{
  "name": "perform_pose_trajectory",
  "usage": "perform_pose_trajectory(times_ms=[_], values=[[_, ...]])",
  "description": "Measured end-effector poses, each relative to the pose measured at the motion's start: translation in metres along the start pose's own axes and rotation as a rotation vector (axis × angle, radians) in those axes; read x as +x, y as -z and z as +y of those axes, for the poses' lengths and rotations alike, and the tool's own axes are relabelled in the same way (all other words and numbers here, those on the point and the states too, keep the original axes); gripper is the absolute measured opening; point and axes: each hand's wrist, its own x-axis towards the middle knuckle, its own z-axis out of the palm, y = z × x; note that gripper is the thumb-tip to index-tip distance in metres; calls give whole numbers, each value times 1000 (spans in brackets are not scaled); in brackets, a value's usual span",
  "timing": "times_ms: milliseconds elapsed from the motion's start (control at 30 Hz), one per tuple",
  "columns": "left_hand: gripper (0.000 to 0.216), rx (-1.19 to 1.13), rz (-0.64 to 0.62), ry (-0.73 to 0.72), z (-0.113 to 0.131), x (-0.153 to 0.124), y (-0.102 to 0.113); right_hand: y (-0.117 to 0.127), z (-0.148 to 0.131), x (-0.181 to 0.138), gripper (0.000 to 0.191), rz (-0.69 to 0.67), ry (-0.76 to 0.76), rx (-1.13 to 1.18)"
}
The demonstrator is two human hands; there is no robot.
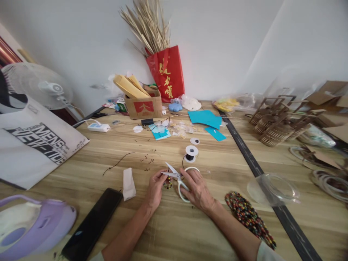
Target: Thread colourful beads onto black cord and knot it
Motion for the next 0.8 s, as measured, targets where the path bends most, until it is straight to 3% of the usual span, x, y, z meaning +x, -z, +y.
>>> perform_pose_trajectory(times_ms=[800], values=[[24, 123, -68, -30, -3, -2, 3, 1, -2, -2, 43, -49, 4, -138]])
